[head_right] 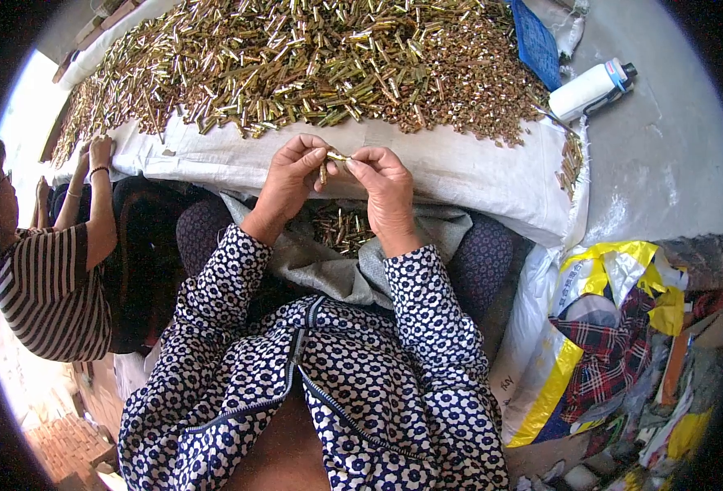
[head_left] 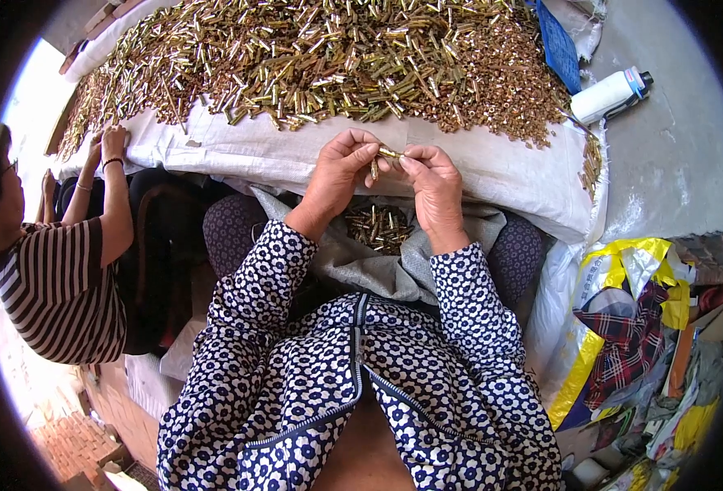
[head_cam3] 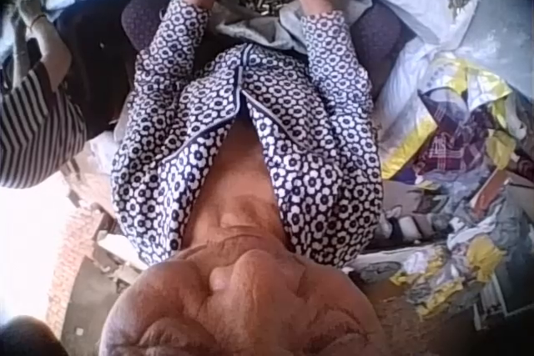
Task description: The person assembles metal components by picking up metal tubes and inserting small metal pieces into them by hand, dropping the assembled parts into a bag, and sorting parts on the table using a wooden stick.
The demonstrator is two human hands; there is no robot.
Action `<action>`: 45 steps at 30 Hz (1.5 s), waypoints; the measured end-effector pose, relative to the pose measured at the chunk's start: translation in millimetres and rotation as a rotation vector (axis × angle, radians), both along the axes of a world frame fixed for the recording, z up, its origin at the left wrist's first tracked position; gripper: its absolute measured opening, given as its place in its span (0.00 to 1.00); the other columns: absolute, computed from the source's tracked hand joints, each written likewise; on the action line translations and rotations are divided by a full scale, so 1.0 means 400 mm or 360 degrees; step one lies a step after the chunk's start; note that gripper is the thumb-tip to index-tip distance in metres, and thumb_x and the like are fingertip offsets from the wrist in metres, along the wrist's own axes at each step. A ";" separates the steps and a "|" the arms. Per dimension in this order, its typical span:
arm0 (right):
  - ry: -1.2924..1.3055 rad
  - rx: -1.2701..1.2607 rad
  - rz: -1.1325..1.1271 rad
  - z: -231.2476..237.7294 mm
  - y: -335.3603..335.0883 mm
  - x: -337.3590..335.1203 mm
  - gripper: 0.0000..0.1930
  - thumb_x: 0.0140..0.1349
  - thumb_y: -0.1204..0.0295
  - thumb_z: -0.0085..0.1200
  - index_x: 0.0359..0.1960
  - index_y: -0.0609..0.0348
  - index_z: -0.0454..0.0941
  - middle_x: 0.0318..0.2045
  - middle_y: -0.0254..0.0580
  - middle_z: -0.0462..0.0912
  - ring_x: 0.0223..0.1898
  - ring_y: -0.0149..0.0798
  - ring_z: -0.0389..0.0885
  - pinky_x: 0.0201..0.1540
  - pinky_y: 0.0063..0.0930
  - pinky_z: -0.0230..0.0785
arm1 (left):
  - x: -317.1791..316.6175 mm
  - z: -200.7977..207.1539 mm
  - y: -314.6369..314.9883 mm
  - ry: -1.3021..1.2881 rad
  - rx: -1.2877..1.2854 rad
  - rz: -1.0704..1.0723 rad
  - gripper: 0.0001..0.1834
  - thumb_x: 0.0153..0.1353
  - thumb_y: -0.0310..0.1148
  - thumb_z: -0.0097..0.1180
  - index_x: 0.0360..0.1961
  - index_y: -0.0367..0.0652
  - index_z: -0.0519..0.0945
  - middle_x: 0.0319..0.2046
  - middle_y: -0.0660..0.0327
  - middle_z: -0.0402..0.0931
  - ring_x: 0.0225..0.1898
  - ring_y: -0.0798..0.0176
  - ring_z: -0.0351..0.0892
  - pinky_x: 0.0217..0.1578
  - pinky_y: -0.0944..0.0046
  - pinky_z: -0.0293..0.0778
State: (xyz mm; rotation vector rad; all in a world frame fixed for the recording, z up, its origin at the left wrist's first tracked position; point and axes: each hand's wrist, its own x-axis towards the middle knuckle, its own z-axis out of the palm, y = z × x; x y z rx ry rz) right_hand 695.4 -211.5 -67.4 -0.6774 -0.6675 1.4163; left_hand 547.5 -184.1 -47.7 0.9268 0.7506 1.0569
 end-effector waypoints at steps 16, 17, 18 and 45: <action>-0.2051 0.0609 -0.0482 -0.028 0.030 0.037 0.06 0.44 0.80 0.53 0.26 0.59 0.72 0.24 0.40 0.76 0.27 0.40 0.74 0.32 0.31 0.67 | 0.035 -0.020 0.031 0.0792 0.0570 0.0048 0.04 0.59 0.28 0.47 0.32 0.39 0.71 0.22 0.59 0.75 0.18 0.67 0.72 0.18 0.71 0.68; -0.2112 0.0612 -0.0511 -0.025 0.032 0.030 0.06 0.40 0.81 0.51 0.23 0.61 0.70 0.24 0.46 0.74 0.30 0.50 0.73 0.34 0.38 0.67 | 0.044 -0.023 0.031 0.1163 0.0919 0.0051 0.03 0.57 0.27 0.49 0.32 0.39 0.71 0.22 0.57 0.74 0.20 0.64 0.74 0.20 0.68 0.69; -0.2120 0.0615 -0.0507 -0.024 0.036 0.037 0.06 0.40 0.81 0.51 0.23 0.61 0.70 0.24 0.46 0.74 0.30 0.50 0.73 0.34 0.38 0.67 | 0.054 -0.026 0.031 0.1533 0.1268 0.0057 0.03 0.56 0.27 0.50 0.31 0.39 0.71 0.22 0.56 0.74 0.22 0.60 0.75 0.22 0.65 0.70; -0.2976 0.0320 -0.0734 -0.005 0.124 0.126 0.05 0.54 0.78 0.47 0.31 0.63 0.73 0.33 0.47 0.74 0.38 0.43 0.72 0.41 0.33 0.68 | 0.034 -0.002 0.178 0.2355 0.1711 0.0263 0.04 0.52 0.26 0.47 0.30 0.40 0.69 0.26 0.53 0.69 0.28 0.49 0.73 0.26 0.55 0.69</action>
